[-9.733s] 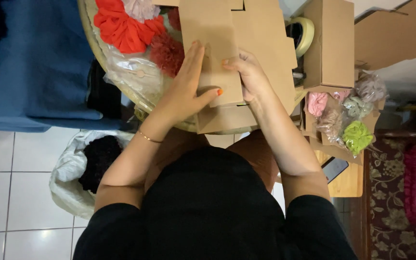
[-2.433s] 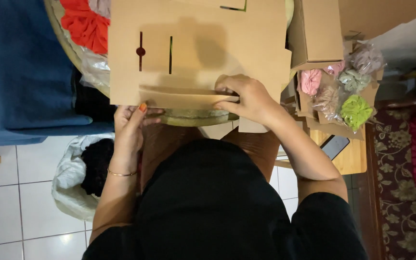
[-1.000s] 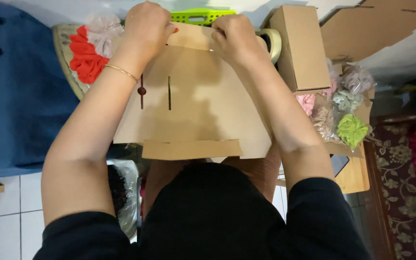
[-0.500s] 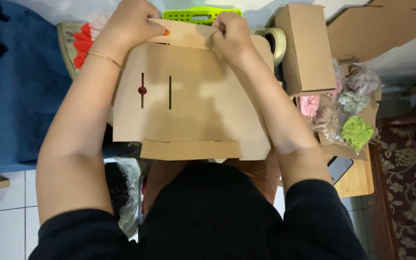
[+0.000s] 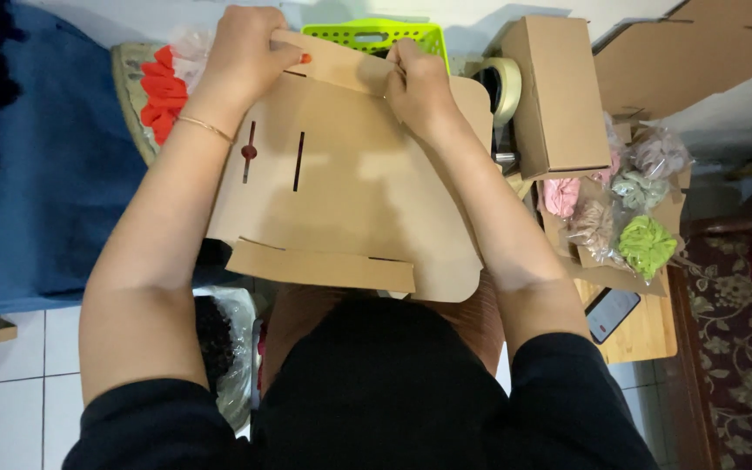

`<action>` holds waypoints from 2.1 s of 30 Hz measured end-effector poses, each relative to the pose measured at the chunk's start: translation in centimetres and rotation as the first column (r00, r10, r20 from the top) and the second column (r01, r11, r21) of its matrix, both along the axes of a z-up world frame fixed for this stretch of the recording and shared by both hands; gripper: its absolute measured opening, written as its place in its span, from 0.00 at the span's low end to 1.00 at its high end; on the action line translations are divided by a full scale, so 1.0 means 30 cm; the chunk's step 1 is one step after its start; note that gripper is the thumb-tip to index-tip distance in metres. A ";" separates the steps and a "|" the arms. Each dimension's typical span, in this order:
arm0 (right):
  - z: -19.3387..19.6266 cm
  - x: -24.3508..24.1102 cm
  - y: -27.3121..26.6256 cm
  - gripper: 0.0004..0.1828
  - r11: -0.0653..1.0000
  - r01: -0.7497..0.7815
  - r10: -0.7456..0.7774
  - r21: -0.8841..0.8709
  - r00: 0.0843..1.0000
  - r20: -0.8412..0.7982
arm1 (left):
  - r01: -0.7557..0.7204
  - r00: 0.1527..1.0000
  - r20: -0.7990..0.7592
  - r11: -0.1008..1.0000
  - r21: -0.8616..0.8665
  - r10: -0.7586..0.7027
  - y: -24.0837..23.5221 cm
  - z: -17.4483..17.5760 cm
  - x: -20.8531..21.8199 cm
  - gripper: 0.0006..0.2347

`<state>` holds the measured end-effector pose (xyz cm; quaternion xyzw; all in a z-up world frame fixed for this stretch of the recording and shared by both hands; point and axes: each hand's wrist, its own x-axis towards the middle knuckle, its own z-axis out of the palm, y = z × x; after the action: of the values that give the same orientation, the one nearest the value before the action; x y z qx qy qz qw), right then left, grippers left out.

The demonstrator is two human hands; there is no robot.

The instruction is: Assembling small cardboard boxes by folding them and adding decorative green filler.

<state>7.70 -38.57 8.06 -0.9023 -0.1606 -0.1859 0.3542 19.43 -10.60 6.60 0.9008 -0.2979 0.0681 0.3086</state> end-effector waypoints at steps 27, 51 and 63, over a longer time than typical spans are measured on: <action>0.026 -0.055 0.064 0.07 0.792 0.011 0.224 0.610 0.925 -0.306 | -0.161 0.810 -0.563 0.861 -0.483 -0.164 -0.190 0.056 -0.142 0.16; 0.204 -0.864 0.261 0.13 0.801 -0.257 0.345 -0.541 0.936 0.067 | 0.070 0.941 0.329 0.997 0.041 -0.079 0.321 0.133 -1.089 0.07; 0.247 -0.801 0.284 0.09 0.876 -0.334 0.350 -0.349 0.937 -0.020 | 0.271 0.906 0.365 0.956 -0.109 -0.215 0.207 0.116 -1.032 0.04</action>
<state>-16.35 -30.04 15.48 -0.9035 -0.3553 -0.1090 0.2133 -11.53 -4.40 10.07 0.8028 -0.4519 0.2111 0.3268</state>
